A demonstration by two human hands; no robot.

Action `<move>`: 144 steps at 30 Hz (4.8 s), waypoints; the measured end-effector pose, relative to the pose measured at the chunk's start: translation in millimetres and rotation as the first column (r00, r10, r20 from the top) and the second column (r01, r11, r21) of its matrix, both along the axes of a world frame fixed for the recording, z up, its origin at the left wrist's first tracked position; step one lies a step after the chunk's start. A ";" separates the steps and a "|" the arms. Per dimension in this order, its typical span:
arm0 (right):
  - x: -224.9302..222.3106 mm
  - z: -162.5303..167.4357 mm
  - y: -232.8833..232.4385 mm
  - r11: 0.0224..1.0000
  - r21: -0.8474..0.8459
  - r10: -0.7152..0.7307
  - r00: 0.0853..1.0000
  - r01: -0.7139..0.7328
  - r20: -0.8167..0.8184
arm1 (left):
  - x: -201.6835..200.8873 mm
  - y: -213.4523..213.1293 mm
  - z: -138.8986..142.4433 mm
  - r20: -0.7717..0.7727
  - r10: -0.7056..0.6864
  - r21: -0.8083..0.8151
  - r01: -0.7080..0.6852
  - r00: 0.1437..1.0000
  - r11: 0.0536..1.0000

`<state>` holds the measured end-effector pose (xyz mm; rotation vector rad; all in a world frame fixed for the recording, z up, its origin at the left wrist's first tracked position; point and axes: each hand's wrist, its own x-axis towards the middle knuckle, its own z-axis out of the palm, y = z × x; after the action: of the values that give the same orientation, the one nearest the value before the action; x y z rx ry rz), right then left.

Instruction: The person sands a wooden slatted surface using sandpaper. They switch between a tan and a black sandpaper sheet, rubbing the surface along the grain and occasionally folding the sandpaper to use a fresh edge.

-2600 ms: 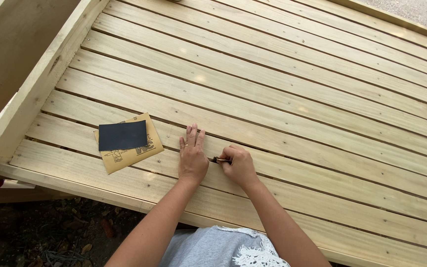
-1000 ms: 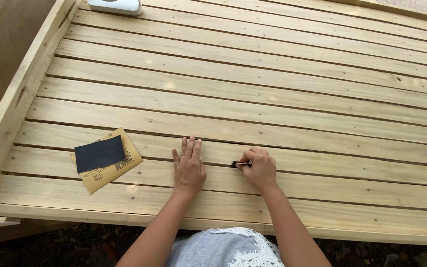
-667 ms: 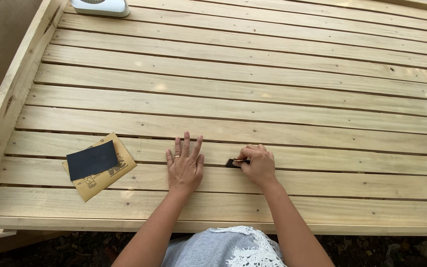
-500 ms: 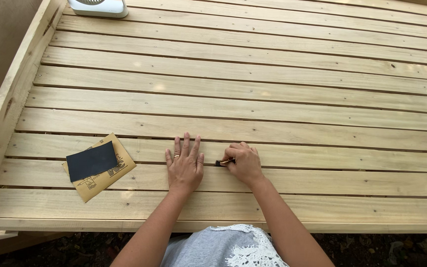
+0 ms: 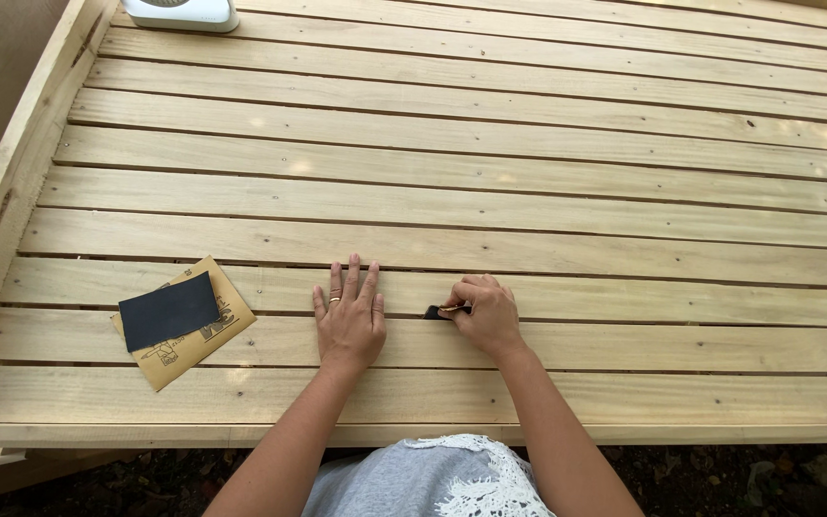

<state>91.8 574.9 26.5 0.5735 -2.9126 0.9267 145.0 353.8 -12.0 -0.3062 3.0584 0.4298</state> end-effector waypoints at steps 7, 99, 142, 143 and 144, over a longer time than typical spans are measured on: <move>4.4 10.9 -0.1 1.000 -0.001 -0.009 1.000 0.009 0.000 | 0.5 0.7 1.9 0.022 0.001 -0.004 -0.001 1.000 1.000; -8.3 -11.4 3.5 0.854 -0.319 -0.287 0.884 0.411 0.368 | -10.7 -64.6 35.6 -0.297 -0.214 0.049 0.238 0.931 0.970; 5.4 33.2 -127.6 0.954 -0.287 0.155 0.962 -0.087 0.224 | 56.1 -175.6 19.4 -0.270 0.190 0.016 -0.193 0.944 0.981; 5.9 34.5 -138.2 0.956 -0.287 0.137 0.961 -0.065 0.239 | 58.8 -182.9 19.5 -0.288 0.225 0.000 -0.235 0.931 0.972; 7.4 34.7 -148.0 0.957 -0.288 0.122 0.960 -0.045 0.253 | 58.2 -187.6 20.2 -0.263 0.211 -0.042 -0.230 0.941 0.972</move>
<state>99.2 426.9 61.1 0.5967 -2.9175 1.5078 203.1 166.3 8.1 -0.6521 3.3111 0.3971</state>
